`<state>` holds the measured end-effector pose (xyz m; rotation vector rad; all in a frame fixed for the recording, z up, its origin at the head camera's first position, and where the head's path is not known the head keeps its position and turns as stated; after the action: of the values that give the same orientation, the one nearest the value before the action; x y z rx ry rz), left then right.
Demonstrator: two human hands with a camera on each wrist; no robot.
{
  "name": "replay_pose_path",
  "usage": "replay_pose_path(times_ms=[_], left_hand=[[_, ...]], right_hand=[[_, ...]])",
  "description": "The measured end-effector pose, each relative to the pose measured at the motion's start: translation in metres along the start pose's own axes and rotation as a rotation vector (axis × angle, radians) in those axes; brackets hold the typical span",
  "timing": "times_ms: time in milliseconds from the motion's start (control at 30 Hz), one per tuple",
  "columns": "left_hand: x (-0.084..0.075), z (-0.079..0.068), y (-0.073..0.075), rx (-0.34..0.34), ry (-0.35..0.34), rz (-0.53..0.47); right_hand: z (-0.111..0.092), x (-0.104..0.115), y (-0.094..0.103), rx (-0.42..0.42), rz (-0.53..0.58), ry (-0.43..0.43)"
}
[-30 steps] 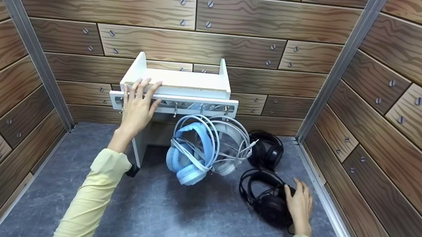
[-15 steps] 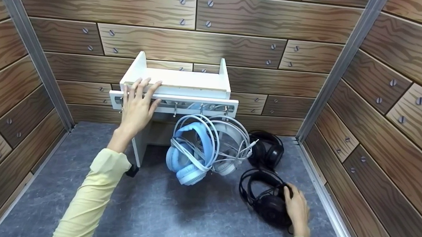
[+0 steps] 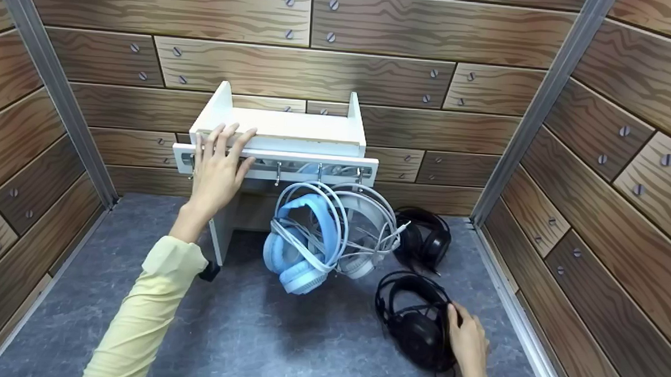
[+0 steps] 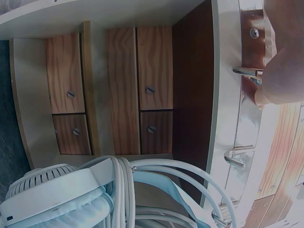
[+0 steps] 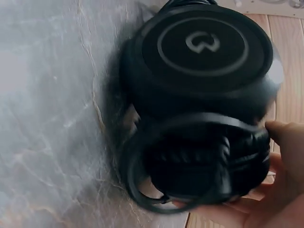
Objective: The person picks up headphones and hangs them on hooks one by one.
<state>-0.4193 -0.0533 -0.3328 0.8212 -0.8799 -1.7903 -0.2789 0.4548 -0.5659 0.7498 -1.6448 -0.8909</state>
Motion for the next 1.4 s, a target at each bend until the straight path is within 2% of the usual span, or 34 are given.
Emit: replay_pose_path(times_ms=[233, 633, 900, 1000, 1067, 1267, 1400], left_hand=[[0.000, -0.001, 0.001, -0.012, -0.004, 0.000], [0.000, 0.000, 0.000, -0.013, 0.000, 0.008], [0.000, 0.000, 0.001, -0.013, -0.003, -0.015], [0.001, -0.001, 0.001, -0.012, 0.002, -0.005], [0.001, -0.001, 0.000, -0.012, 0.002, -0.003], [0.000, 0.000, -0.001, -0.020, -0.007, -0.006], [0.000, 0.000, -0.001, -0.020, -0.008, -0.005]], right_hand=[[-0.011, 0.003, -0.003, 0.019, -0.006, -0.029], [-0.026, 0.009, -0.008, -0.046, 0.005, -0.056], [-0.022, 0.009, -0.005, -0.006, 0.005, -0.060], [-0.012, 0.010, -0.006, 0.055, 0.015, -0.044], [-0.004, 0.009, -0.009, 0.128, 0.052, -0.040], [0.019, 0.001, -0.017, 0.356, 0.276, -0.047], [0.027, -0.002, -0.018, 0.413, 0.331, -0.084]])
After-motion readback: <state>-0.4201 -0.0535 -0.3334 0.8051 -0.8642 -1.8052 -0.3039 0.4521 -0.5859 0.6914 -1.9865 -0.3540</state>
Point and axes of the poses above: each hand's wrist, its own z-axis towards the middle knuckle, its own y-axis out of the back of the hand, x = y × z, the point moved 4 cm from there along z, towards the middle knuckle, and after that the axes turned 14 degrees about x, right-handed, at the moved point
